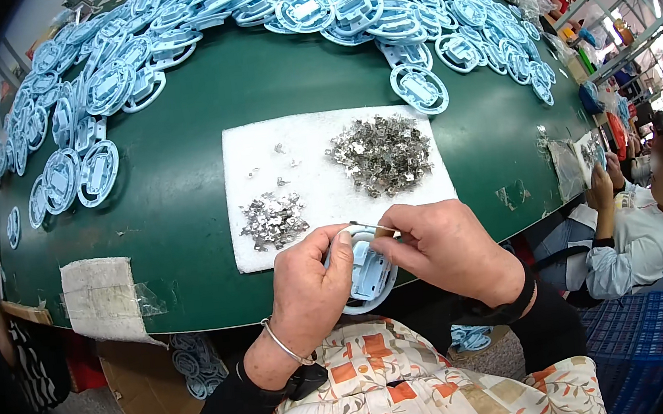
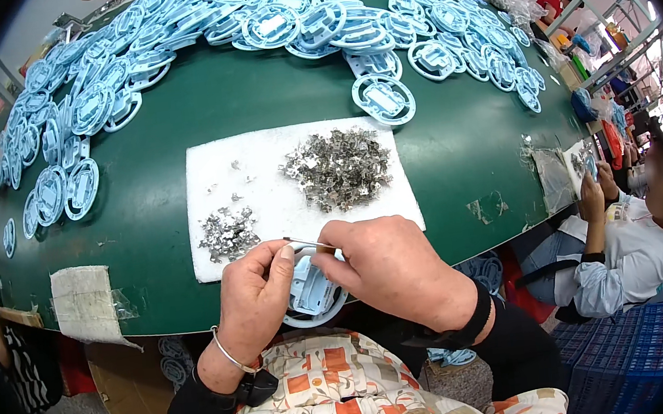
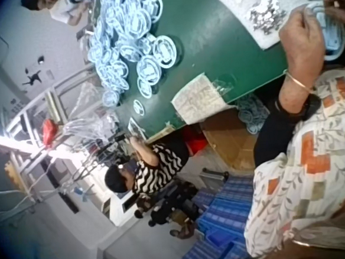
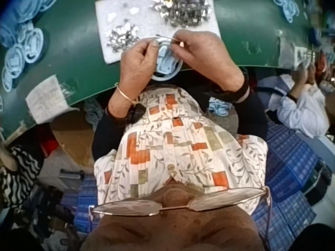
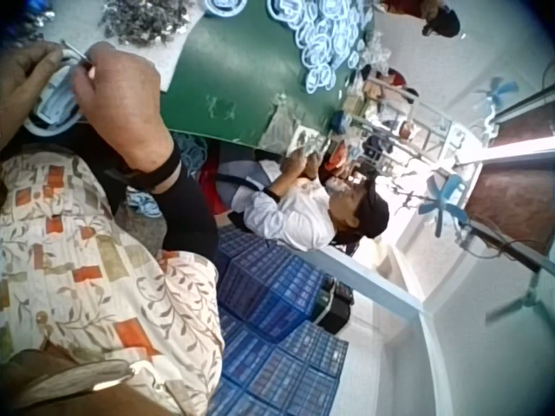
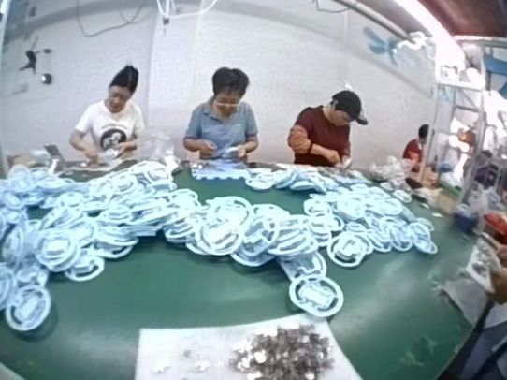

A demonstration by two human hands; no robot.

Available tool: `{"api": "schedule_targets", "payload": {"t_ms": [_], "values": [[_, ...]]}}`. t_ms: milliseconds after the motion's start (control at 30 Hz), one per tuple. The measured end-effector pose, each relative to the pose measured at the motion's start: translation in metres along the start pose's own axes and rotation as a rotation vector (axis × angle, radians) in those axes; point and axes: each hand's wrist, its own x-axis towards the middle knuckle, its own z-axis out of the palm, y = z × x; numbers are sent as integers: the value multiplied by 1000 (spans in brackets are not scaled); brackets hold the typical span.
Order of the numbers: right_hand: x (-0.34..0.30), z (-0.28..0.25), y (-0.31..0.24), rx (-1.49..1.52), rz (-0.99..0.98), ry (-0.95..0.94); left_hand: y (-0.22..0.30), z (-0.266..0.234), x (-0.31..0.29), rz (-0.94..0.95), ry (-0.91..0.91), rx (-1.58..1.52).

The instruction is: The person assembles light blue plastic rings by inserting small metal components into them using a small tool. They pick up the rings and metal pieces from piles on a green table, secure the parts, and place the finished items into a plastic bag. Other workers are visible in the background performing similar assembly tasks.

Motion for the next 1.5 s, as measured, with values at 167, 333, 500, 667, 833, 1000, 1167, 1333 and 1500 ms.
{"api": "schedule_targets", "payload": {"t_ms": [167, 333, 500, 667, 833, 1000, 1167, 1333, 1500], "values": [[-9, -5, 5, 63, 58, -59, -3, 2, -1, 8, 25, -22], [-9, 5, 1, 28, -35, 7, -8, 1, -2, 41, 29, -6], [-10, 12, 0, -45, -105, 53, -6, 0, 0, 19, 9, 55], [-16, 19, 0, -18, -128, 115, -6, 1, 0, 45, 23, 35], [-19, 8, 1, 67, 60, 86, -6, -1, -1, -7, -2, 44], [-19, 19, 8, 137, 47, 50, -4, -3, 0, -22, -25, 44], [-23, 27, 8, 452, 162, 213, -16, -10, -2, -140, -96, -282], [-27, 32, 22, 1192, 350, -181, -6, -17, -7, -130, -181, -397], [-26, 32, 21, 1167, 335, -196, 11, -25, 1, 280, -264, 39]]}}
